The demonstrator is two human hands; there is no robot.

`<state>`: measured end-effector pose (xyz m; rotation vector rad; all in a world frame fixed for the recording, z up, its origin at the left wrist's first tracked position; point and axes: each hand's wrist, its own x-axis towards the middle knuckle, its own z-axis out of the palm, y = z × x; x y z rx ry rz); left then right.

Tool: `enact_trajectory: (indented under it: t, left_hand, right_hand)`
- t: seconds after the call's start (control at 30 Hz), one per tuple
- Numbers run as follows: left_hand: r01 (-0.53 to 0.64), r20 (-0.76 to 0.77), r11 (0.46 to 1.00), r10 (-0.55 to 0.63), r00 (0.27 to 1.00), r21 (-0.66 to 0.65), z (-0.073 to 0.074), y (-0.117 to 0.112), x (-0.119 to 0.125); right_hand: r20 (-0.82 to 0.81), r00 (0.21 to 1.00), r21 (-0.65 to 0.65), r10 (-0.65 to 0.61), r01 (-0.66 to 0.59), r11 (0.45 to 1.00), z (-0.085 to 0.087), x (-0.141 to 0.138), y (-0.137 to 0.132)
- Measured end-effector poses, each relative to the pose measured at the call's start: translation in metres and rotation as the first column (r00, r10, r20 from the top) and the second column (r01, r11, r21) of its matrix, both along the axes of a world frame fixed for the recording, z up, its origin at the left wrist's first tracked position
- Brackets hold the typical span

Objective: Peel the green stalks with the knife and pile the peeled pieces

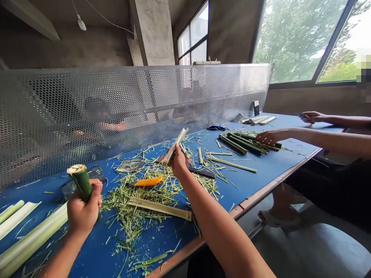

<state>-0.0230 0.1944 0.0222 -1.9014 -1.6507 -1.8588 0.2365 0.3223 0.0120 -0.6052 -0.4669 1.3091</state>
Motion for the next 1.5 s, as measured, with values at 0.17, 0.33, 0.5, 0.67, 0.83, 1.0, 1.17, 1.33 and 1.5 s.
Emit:
enact_trajectory:
  t: [0.17,0.33,0.5,0.67,0.83,1.0,1.17,1.33,1.5]
  left_hand:
    - [0.053,-0.053,0.998,-0.055,0.997,-0.040,0.000,-0.003,0.004]
    - [0.044,-0.117,0.999,-0.047,0.992,-0.032,0.002,-0.004,0.005]
    - [0.291,-0.446,0.907,-0.405,0.798,-0.304,0.007,-0.011,0.019]
    - [0.384,-0.517,0.721,-0.686,0.512,-0.577,0.011,-0.017,0.063]
    - [0.338,-0.519,0.695,-0.707,0.480,-0.634,0.002,-0.004,0.091]
    - [0.277,-0.581,0.734,-0.667,0.467,-0.620,0.019,0.005,0.086]
    - [0.418,-0.351,0.789,-0.586,0.730,-0.450,0.046,0.012,0.059]
    - [0.403,0.388,0.910,-0.339,0.857,-0.095,0.061,0.022,0.043]
    - [0.366,0.728,0.901,-0.410,0.549,0.231,0.067,0.040,0.034]
  right_hand:
    - [0.025,0.999,0.032,0.028,-0.028,0.999,0.000,-0.001,-0.002]
    - [0.093,0.995,0.020,0.039,-0.041,0.999,-0.002,0.000,-0.002]
    - [0.174,0.984,0.057,0.026,-0.036,0.998,-0.010,0.002,0.001]
    - [0.157,0.987,-0.008,0.042,-0.041,0.999,-0.009,0.001,-0.001]
    - [0.189,0.980,-0.054,0.067,-0.057,0.997,-0.004,0.001,-0.002]
    - [0.334,0.941,-0.048,-0.049,0.069,0.996,-0.003,0.004,0.004]
    - [0.238,0.909,0.067,-0.341,0.335,0.940,-0.006,0.010,0.012]
    - [0.001,0.924,0.032,-0.383,0.383,0.923,-0.006,0.018,0.012]
    - [-0.038,0.926,-0.067,-0.376,0.373,0.925,-0.010,0.018,0.013]
